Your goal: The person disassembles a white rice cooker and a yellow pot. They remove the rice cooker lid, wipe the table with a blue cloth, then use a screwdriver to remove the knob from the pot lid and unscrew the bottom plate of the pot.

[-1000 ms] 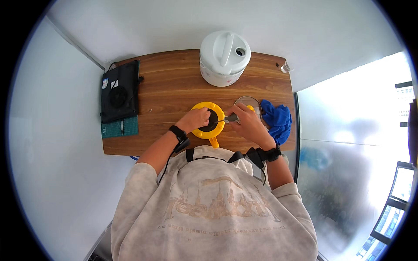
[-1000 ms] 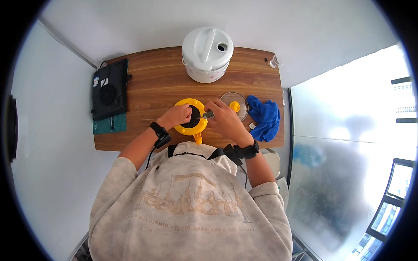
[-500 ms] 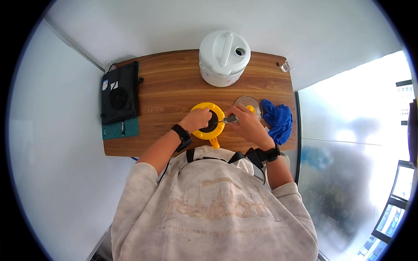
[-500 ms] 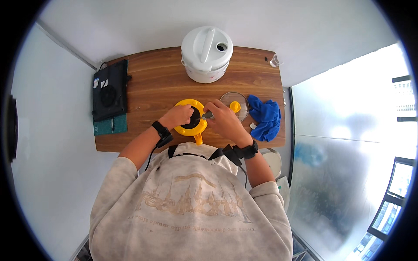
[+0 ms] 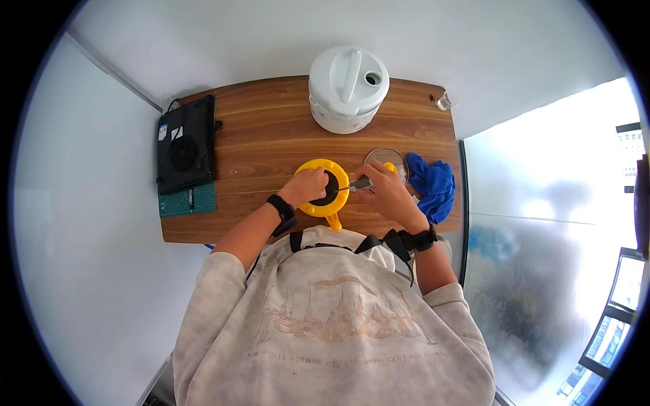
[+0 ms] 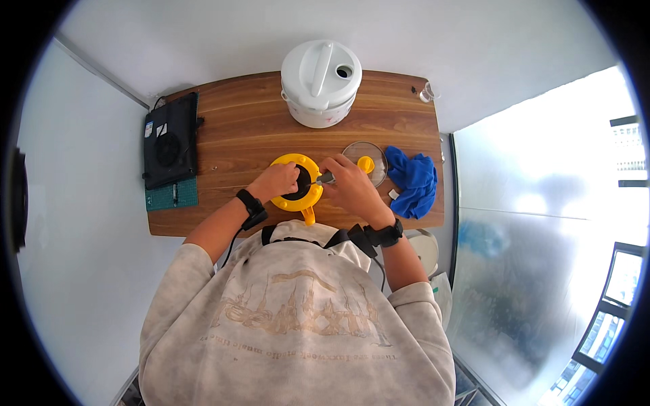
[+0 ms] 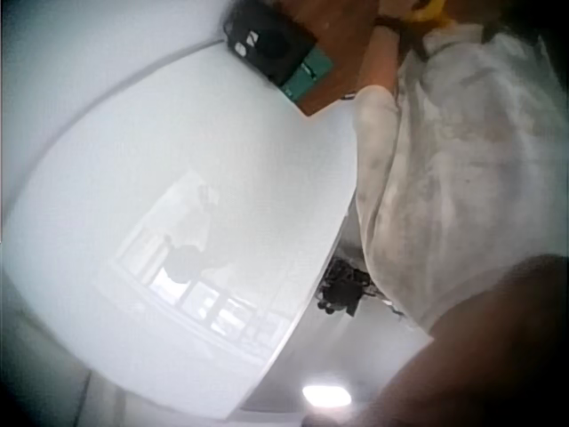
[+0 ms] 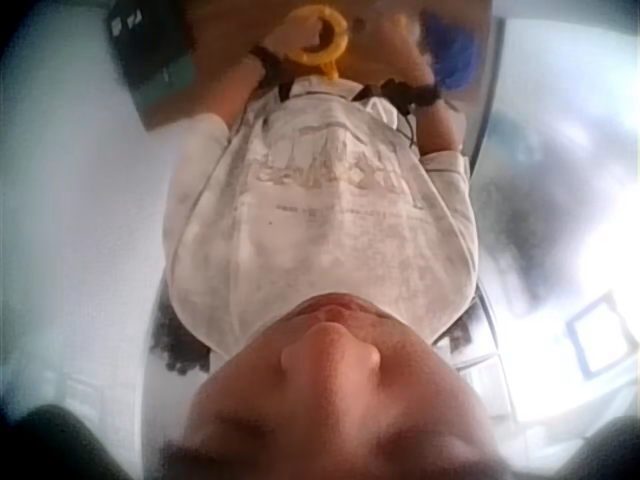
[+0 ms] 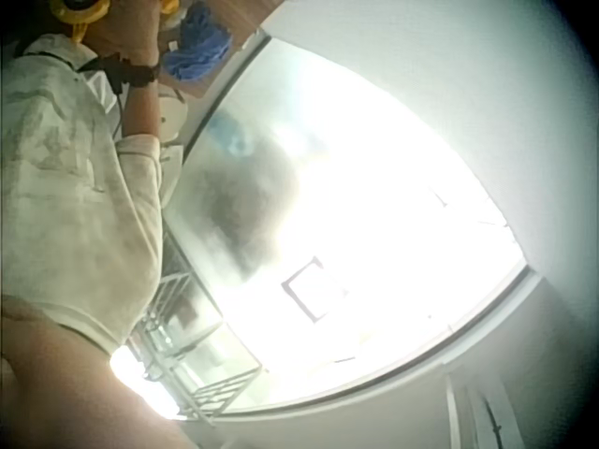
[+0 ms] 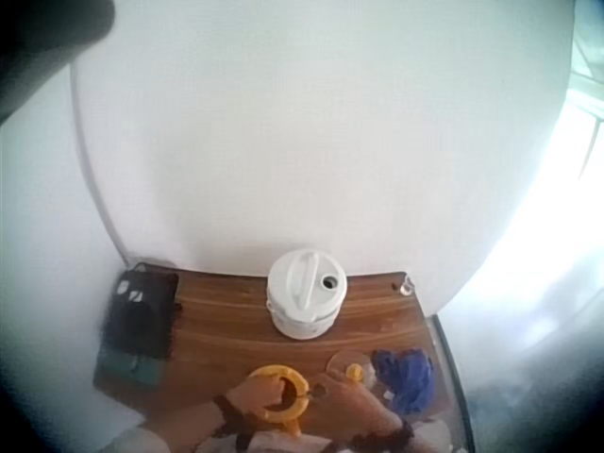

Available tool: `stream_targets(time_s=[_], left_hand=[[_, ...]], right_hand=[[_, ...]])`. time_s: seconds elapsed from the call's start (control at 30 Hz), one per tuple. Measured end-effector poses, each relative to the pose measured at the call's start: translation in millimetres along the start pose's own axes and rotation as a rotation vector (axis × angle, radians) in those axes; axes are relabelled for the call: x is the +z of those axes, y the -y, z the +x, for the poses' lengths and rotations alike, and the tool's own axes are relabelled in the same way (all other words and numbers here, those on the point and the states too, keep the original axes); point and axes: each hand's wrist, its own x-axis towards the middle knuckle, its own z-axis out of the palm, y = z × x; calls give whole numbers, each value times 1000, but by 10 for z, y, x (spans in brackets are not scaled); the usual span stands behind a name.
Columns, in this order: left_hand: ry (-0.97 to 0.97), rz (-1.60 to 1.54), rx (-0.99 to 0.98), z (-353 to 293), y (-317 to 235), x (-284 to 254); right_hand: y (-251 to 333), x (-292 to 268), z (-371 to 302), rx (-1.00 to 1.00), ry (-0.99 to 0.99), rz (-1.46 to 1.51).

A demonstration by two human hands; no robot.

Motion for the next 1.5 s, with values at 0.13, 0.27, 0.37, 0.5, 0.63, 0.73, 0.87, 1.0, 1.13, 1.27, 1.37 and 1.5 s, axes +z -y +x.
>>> stream_targets(time_s=[0.13, 0.27, 0.37, 0.5, 0.63, 0.73, 0.87, 1.0, 1.13, 1.27, 1.37, 1.5], left_hand=[[-20, -42, 24, -20, 42, -26], [-28, -108, 71, -61, 39, -107], [-13, -108, 85, -80, 44, -120], [13, -14, 72, -72, 62, -64], [-7, -16, 65, -61, 62, -45], [-35, -23, 59, -52, 77, 14], [-80, 43, 61, -54, 67, 49], [-81, 35, 65, -74, 81, 61], [-4, -171, -2, -103, 74, -79], [-67, -413, -132, -197, 76, -218], [-120, -403, -235, -254, 163, -198], [-232, -380, -425, -329, 284, -96]], right_hand=[[4, 8, -17, -1, -8, 11], [-12, 10, -17, 16, 2, 23], [-16, 23, -15, 21, 0, 1], [4, 29, -9, -13, -16, 23], [-7, 41, -10, -31, -19, 25], [0, 38, -7, -28, -11, 17], [-31, 38, -10, -46, 7, -11], [-25, 29, -12, -32, 11, -9], [-41, 36, -10, -26, 0, -14], [-1, 41, 0, -12, -33, 2], [15, 69, 37, -19, -42, 29], [86, 148, 127, -47, -60, 4]])
